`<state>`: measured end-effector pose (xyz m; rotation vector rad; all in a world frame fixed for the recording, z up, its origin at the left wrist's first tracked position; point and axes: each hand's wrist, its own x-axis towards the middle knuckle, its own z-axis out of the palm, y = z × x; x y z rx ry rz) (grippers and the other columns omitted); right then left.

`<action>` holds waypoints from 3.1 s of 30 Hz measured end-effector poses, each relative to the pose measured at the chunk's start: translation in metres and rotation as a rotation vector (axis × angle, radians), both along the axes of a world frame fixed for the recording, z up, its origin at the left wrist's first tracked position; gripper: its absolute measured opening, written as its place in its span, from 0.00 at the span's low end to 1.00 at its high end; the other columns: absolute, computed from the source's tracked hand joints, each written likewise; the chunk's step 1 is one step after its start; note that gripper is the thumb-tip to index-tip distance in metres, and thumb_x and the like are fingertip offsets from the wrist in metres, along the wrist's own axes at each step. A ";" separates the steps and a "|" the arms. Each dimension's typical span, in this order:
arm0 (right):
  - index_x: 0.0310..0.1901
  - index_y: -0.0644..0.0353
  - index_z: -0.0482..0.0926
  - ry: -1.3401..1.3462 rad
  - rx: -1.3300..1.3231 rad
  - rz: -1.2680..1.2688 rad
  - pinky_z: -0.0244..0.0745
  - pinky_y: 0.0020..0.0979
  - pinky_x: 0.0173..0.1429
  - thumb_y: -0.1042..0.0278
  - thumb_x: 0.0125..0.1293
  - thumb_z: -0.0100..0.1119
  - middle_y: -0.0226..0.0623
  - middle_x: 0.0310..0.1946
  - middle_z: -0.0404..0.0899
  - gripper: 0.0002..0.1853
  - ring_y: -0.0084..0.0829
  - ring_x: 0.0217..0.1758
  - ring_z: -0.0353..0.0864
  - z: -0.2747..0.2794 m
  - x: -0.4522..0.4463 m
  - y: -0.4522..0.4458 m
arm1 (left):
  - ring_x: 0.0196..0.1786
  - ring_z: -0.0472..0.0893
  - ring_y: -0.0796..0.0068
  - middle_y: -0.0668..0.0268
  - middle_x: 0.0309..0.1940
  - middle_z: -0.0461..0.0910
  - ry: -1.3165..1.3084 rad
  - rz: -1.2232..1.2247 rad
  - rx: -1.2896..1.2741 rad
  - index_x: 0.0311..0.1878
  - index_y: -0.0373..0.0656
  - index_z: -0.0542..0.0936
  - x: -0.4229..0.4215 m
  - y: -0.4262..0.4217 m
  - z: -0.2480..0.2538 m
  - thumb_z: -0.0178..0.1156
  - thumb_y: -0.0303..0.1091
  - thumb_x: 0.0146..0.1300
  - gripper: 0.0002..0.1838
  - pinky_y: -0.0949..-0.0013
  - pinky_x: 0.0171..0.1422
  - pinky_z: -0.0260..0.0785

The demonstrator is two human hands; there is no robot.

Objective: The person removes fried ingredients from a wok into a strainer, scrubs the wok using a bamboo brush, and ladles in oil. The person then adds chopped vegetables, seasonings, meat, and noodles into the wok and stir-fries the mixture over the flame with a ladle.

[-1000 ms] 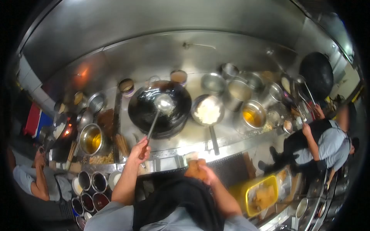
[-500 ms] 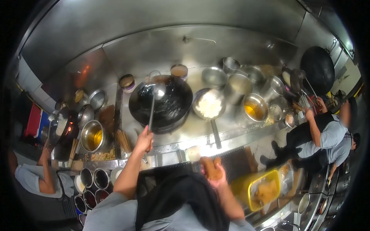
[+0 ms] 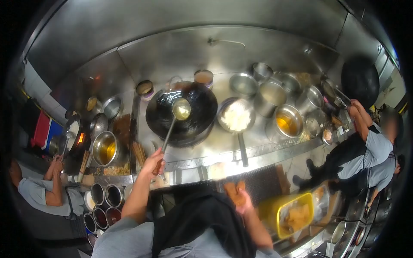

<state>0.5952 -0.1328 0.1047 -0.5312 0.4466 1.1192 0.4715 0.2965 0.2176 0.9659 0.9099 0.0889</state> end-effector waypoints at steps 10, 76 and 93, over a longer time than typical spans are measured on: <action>0.65 0.61 0.71 0.038 0.014 -0.016 0.77 0.43 0.65 0.55 0.67 0.62 0.47 0.59 0.79 0.29 0.43 0.60 0.80 -0.023 0.021 -0.036 | 0.20 0.71 0.79 0.70 0.27 0.73 -0.520 0.092 -0.887 0.49 0.45 0.78 -0.011 -0.073 0.047 0.51 0.38 0.75 0.10 0.72 0.20 0.65; 0.55 0.60 0.78 -0.154 -0.326 0.144 0.81 0.38 0.57 0.54 0.69 0.57 0.44 0.48 0.84 0.21 0.39 0.50 0.85 -0.054 0.021 -0.104 | 0.18 0.69 0.80 0.73 0.23 0.73 -0.453 0.214 -0.725 0.40 0.48 0.76 0.005 -0.072 0.012 0.55 0.38 0.72 0.06 0.74 0.18 0.59; 0.55 0.56 0.78 -0.140 -0.369 0.061 0.79 0.32 0.40 0.51 0.64 0.64 0.35 0.41 0.84 0.23 0.31 0.38 0.84 -0.093 0.024 -0.160 | 0.14 0.67 0.81 0.73 0.23 0.72 -0.395 -0.280 -0.658 0.48 0.53 0.75 0.133 -0.186 0.095 0.56 0.38 0.73 0.05 0.74 0.14 0.57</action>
